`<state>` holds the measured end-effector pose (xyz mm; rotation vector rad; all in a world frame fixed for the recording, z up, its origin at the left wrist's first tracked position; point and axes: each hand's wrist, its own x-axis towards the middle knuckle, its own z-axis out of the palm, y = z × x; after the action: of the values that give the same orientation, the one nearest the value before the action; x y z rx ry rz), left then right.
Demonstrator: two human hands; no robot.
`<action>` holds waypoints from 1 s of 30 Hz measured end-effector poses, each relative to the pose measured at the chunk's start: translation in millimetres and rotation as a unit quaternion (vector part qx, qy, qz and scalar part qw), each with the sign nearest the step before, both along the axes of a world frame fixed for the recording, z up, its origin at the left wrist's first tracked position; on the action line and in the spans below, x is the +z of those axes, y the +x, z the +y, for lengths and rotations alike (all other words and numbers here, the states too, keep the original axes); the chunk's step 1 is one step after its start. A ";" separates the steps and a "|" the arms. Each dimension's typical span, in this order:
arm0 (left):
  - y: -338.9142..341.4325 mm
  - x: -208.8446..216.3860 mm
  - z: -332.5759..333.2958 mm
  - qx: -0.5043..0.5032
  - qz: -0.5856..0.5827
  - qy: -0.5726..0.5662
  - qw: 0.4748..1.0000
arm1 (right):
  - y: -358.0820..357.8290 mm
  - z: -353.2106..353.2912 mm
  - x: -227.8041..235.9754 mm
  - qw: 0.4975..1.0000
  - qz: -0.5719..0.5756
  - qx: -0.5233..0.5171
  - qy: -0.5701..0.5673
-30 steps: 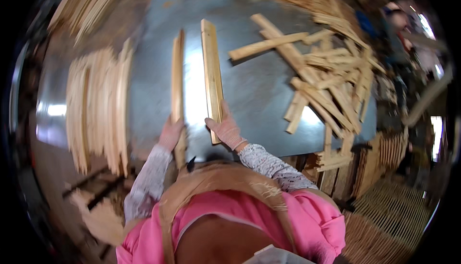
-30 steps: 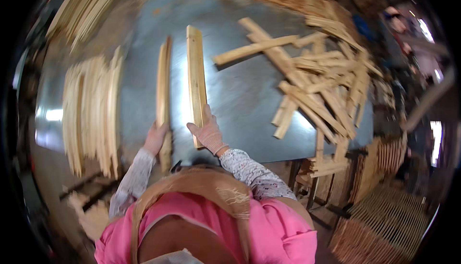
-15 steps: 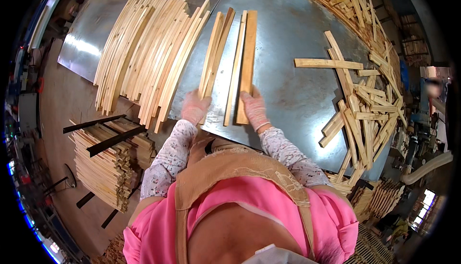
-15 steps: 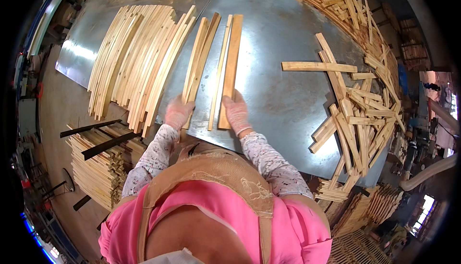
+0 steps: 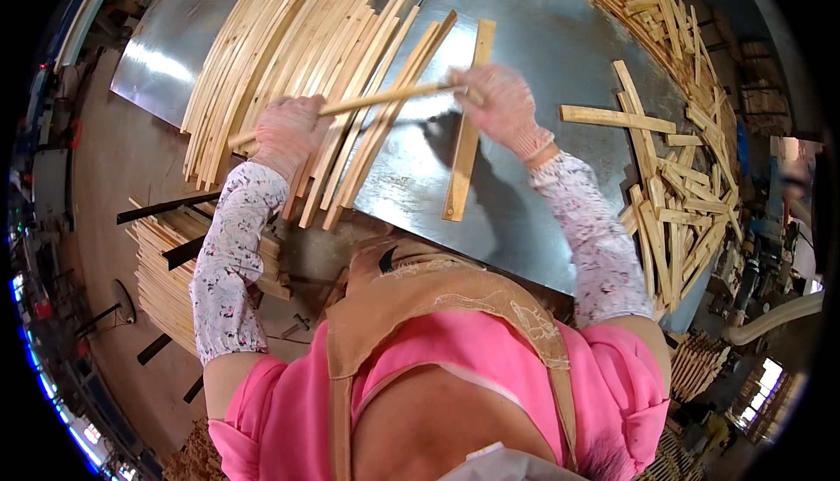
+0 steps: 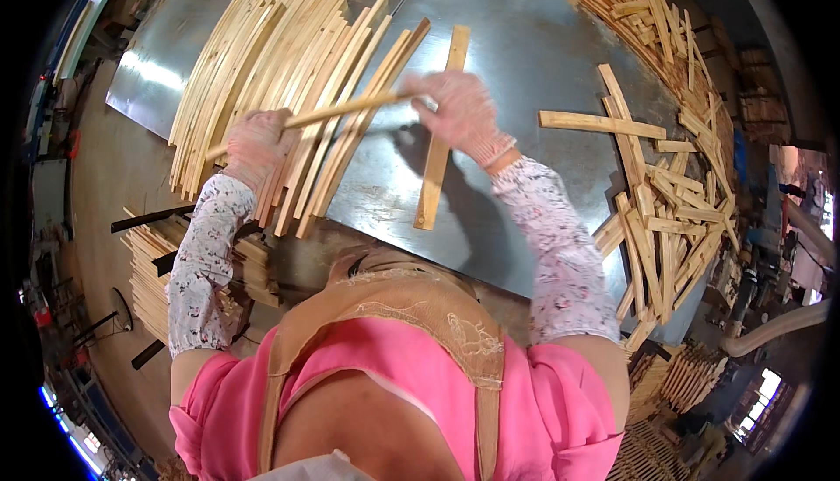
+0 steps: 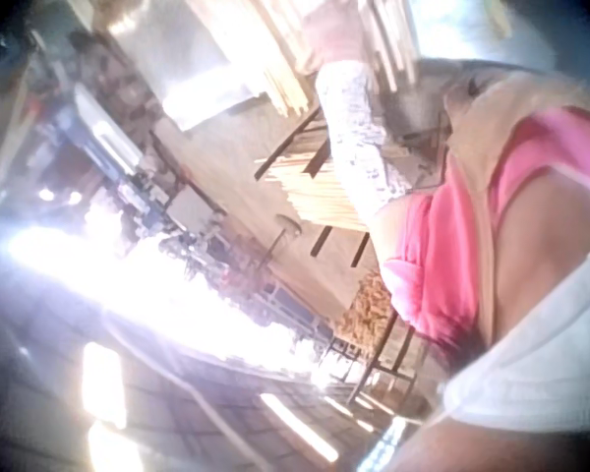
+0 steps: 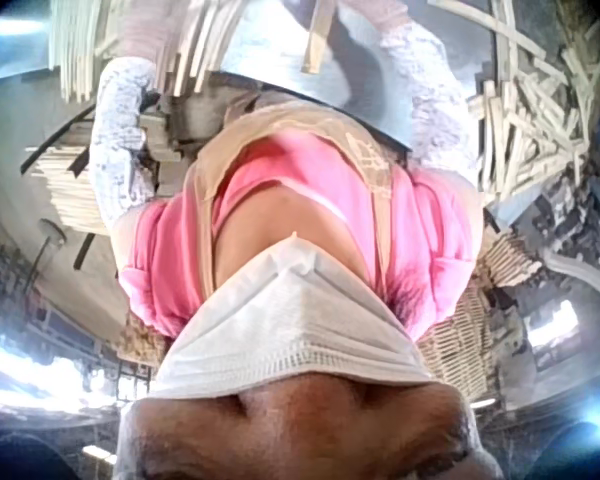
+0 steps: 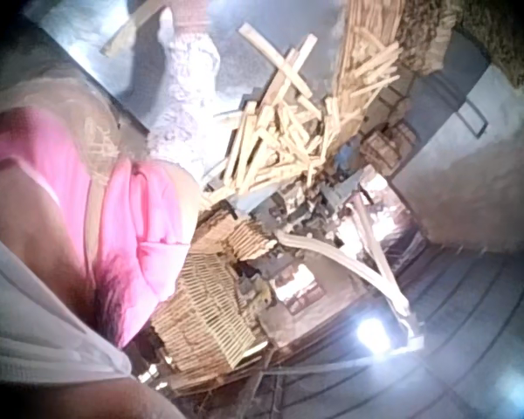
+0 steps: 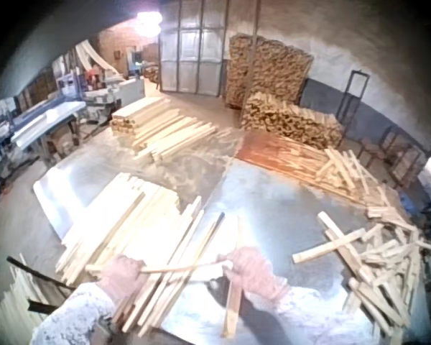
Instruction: The person repeatedly picks up thin wooden strips from a large pile on a metal table, aligns them, and places them into a neat stack. The person handles the strips one by one or in small groups, continuously clearing the disorganized pile and building an organized stack.
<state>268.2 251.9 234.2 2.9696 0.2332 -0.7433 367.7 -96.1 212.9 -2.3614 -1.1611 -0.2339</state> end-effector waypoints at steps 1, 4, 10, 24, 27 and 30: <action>4.6 -5.0 12.1 0.096 0.008 -0.009 0.995 | 1.6 13.3 -22.0 0.992 0.033 -0.099 0.070; 4.1 -46.8 68.1 0.131 -0.007 0.160 0.978 | -14.6 68.4 -52.2 0.860 0.398 -0.301 0.107; -30.2 -132.5 182.6 0.152 -0.228 0.202 0.940 | -79.8 162.6 -124.5 0.796 0.536 -0.280 -0.021; -91.1 -129.2 -54.4 -0.052 -0.240 -0.026 0.969 | 4.6 -41.9 -143.4 0.982 -0.079 -0.148 -0.087; -81.5 -131.6 -64.9 -0.015 -0.210 0.039 0.977 | 160.5 -215.0 -43.4 0.963 -0.171 -0.158 -0.138; -74.4 -154.8 -48.3 0.017 -0.173 0.088 0.981 | 220.4 -297.0 35.7 0.831 0.059 -0.552 -0.032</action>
<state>193.8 203.5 79.4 3.1822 0.3405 -0.2009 588.0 -393.1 248.6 -2.7715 0.3895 -0.4093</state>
